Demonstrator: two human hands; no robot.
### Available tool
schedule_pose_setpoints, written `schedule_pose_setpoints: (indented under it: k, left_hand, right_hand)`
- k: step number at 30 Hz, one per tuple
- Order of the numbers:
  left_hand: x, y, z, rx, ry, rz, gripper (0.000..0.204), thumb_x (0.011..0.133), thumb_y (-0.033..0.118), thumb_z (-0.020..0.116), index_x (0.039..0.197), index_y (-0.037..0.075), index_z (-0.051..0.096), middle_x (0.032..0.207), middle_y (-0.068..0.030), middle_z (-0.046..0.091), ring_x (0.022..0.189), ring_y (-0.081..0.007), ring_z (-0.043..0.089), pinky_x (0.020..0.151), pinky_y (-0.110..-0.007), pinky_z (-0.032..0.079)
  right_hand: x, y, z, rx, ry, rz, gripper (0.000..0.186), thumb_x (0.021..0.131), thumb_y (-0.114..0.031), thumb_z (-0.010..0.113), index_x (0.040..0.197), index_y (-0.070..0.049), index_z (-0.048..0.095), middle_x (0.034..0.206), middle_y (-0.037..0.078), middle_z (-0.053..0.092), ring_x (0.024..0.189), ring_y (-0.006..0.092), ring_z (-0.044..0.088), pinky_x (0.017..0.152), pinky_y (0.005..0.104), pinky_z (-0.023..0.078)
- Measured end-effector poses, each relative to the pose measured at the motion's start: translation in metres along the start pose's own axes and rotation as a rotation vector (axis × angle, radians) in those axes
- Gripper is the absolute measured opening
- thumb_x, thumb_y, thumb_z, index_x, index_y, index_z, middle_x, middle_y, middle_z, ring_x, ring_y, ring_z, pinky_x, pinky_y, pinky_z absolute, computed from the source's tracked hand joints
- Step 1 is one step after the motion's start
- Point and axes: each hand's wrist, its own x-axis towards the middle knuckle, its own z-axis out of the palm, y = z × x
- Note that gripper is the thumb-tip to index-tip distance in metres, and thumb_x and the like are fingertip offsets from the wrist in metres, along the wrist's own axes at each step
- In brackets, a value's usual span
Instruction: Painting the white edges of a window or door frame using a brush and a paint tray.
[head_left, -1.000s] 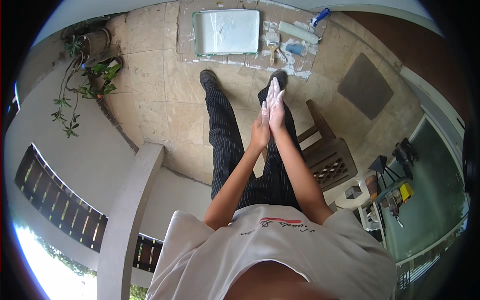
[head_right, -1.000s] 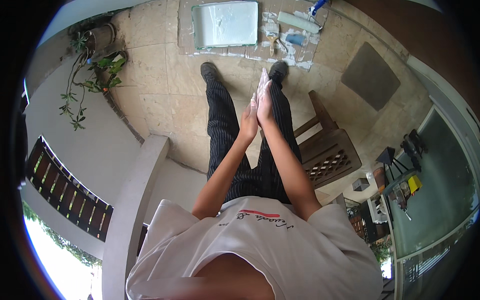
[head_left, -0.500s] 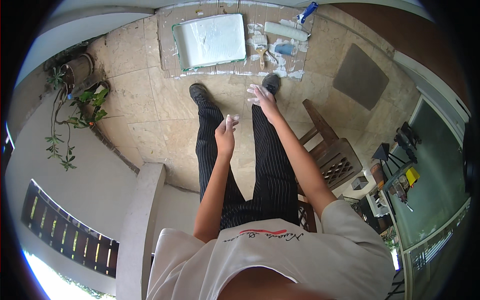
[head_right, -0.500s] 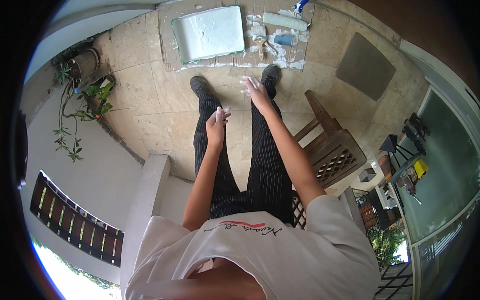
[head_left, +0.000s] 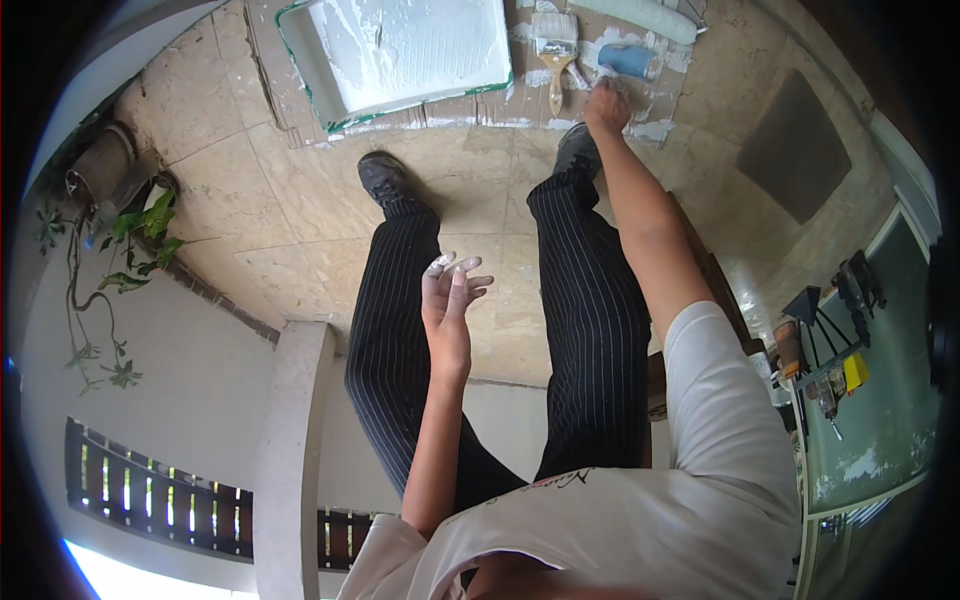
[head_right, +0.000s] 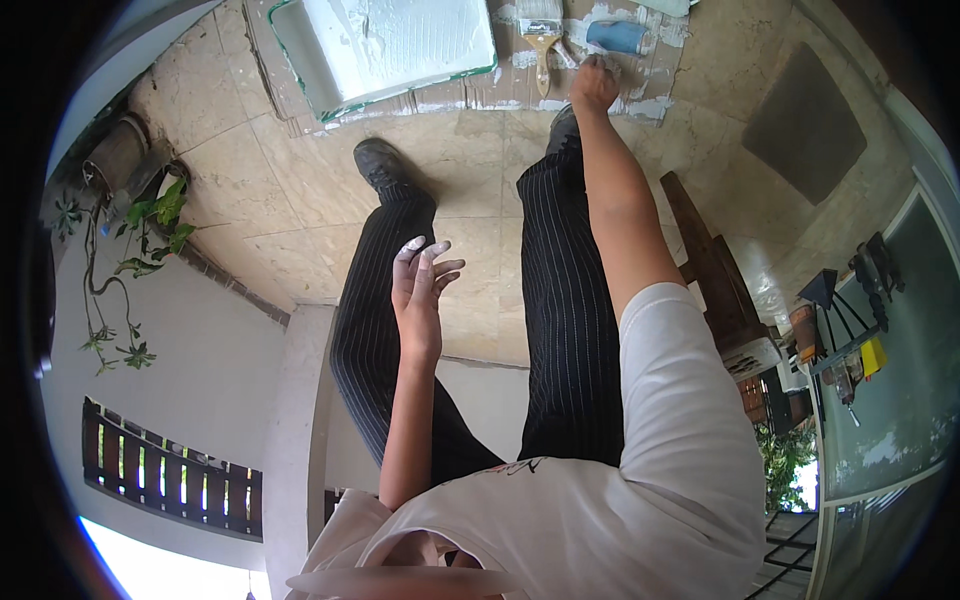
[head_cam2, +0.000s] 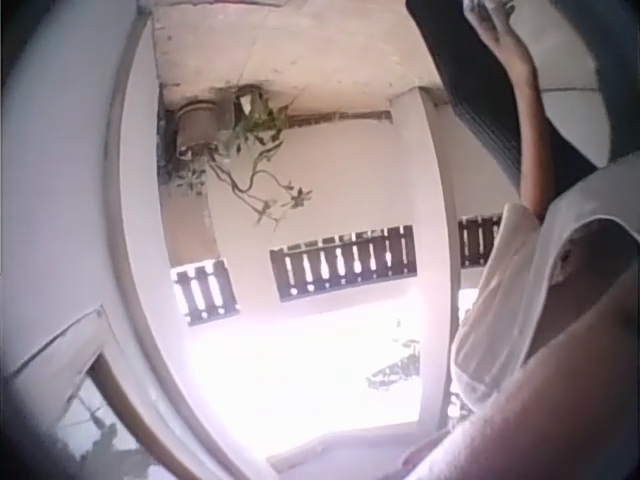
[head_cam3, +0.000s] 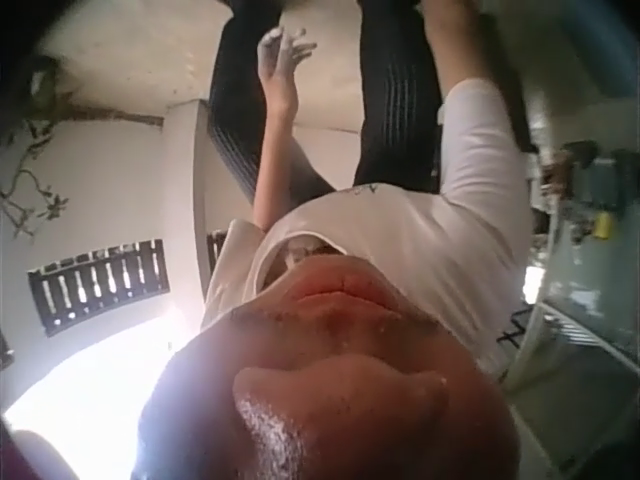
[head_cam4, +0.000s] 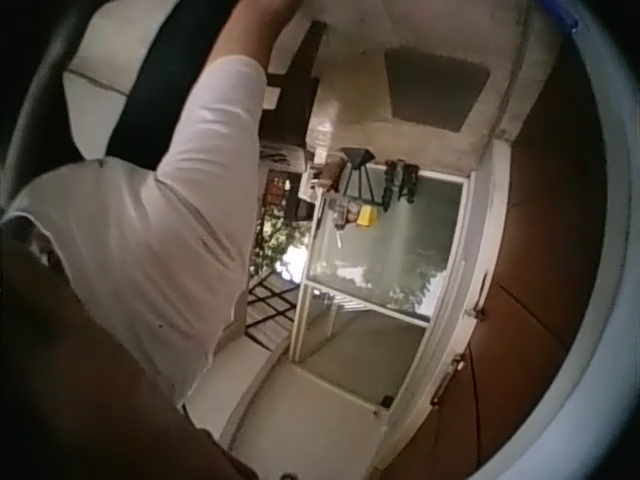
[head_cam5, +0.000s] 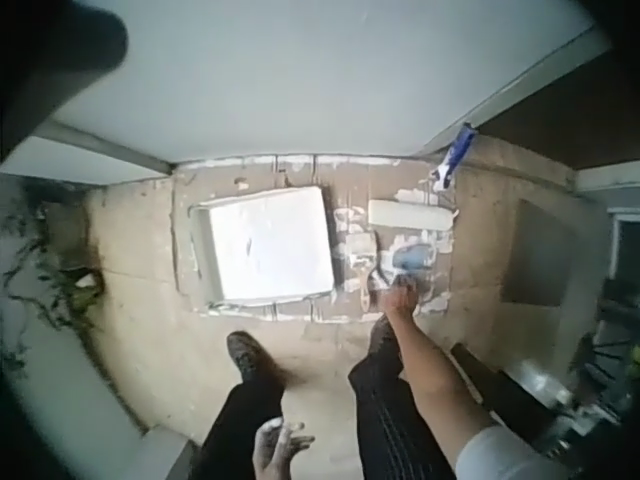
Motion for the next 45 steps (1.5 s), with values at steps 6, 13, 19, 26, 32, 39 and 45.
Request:
schedule_pose_setpoints:
  k: [6, 13, 19, 26, 32, 39, 45]
  left_hand:
    - [-0.016, 0.007, -0.011, 0.020, 0.034, 0.007, 0.039, 0.088, 0.021, 0.042, 0.119, 0.001, 0.032, 0.102, -0.0116, 0.052, 0.083, -0.0170, 0.056, 0.074, -0.027, 0.042]
    - [-0.023, 0.015, -0.017, -0.015, 0.029, 0.035, 0.041, 0.087, 0.022, 0.042, 0.121, 0.001, 0.031, 0.101, -0.0111, 0.053, 0.081, -0.0161, 0.056, 0.072, -0.027, 0.042]
    - [0.008, -0.012, -0.019, 0.058, -0.089, 0.085, 0.040, 0.087, 0.020, 0.043, 0.120, 0.001, 0.031, 0.096, -0.0117, 0.057, 0.077, -0.0139, 0.055, 0.069, -0.025, 0.042]
    - [0.017, -0.054, -0.014, 0.137, -0.116, 0.054, 0.039, 0.087, 0.019, 0.043, 0.119, 0.000, 0.031, 0.095, -0.0126, 0.056, 0.075, -0.0150, 0.055, 0.069, -0.026, 0.042]
    - [0.029, -0.043, -0.019, 0.020, -0.099, 0.075, 0.039, 0.087, 0.019, 0.042, 0.120, 0.002, 0.031, 0.095, -0.0122, 0.056, 0.075, -0.0154, 0.055, 0.069, -0.027, 0.042]
    - [0.033, -0.030, -0.021, -0.056, -0.094, 0.075, 0.038, 0.087, 0.020, 0.042, 0.119, 0.002, 0.032, 0.094, -0.0118, 0.057, 0.075, -0.0152, 0.055, 0.068, -0.026, 0.041]
    - [0.039, -0.023, -0.028, -0.108, -0.086, 0.069, 0.040, 0.087, 0.022, 0.043, 0.120, 0.002, 0.032, 0.094, -0.0120, 0.057, 0.075, -0.0152, 0.055, 0.069, -0.027, 0.041]
  right_hand:
    - [-0.028, -0.003, -0.056, 0.458, -0.272, 0.216, 0.040, 0.071, -0.031, 0.061, 0.088, 0.004, 0.052, 0.092, 0.025, 0.056, 0.089, 0.0386, 0.053, 0.077, 0.0411, 0.043]
    - [-0.017, 0.022, -0.133, 0.529, -0.035, 0.184, 0.031, 0.074, -0.027, 0.055, 0.079, 0.004, 0.060, 0.081, 0.024, 0.058, 0.081, 0.0363, 0.056, 0.074, 0.0407, 0.044]
    - [-0.025, 0.001, -0.197, 0.860, 0.125, 0.013, 0.030, 0.076, -0.030, 0.056, 0.087, -0.003, 0.061, 0.075, 0.018, 0.061, 0.071, 0.0314, 0.059, 0.062, 0.0378, 0.045]
    - [0.013, -0.130, -0.180, 0.508, 0.123, -0.443, 0.029, 0.078, -0.027, 0.054, 0.083, 0.001, 0.058, 0.076, 0.022, 0.058, 0.074, 0.0361, 0.057, 0.066, 0.0410, 0.046]
    - [0.022, -0.213, -0.178, 0.301, 0.113, -0.693, 0.029, 0.080, -0.025, 0.050, 0.082, 0.004, 0.053, 0.083, 0.022, 0.057, 0.073, 0.0360, 0.057, 0.064, 0.0406, 0.048]
    - [0.020, -0.222, -0.151, 0.196, 0.067, -0.888, 0.022, 0.079, -0.021, 0.048, 0.081, 0.001, 0.051, 0.080, 0.019, 0.058, 0.072, 0.0334, 0.058, 0.063, 0.0404, 0.048]
    - [-0.024, -0.209, -0.150, 0.074, -0.251, -1.003, 0.023, 0.078, -0.021, 0.049, 0.080, 0.002, 0.051, 0.075, 0.020, 0.058, 0.067, 0.0345, 0.058, 0.062, 0.0403, 0.048]
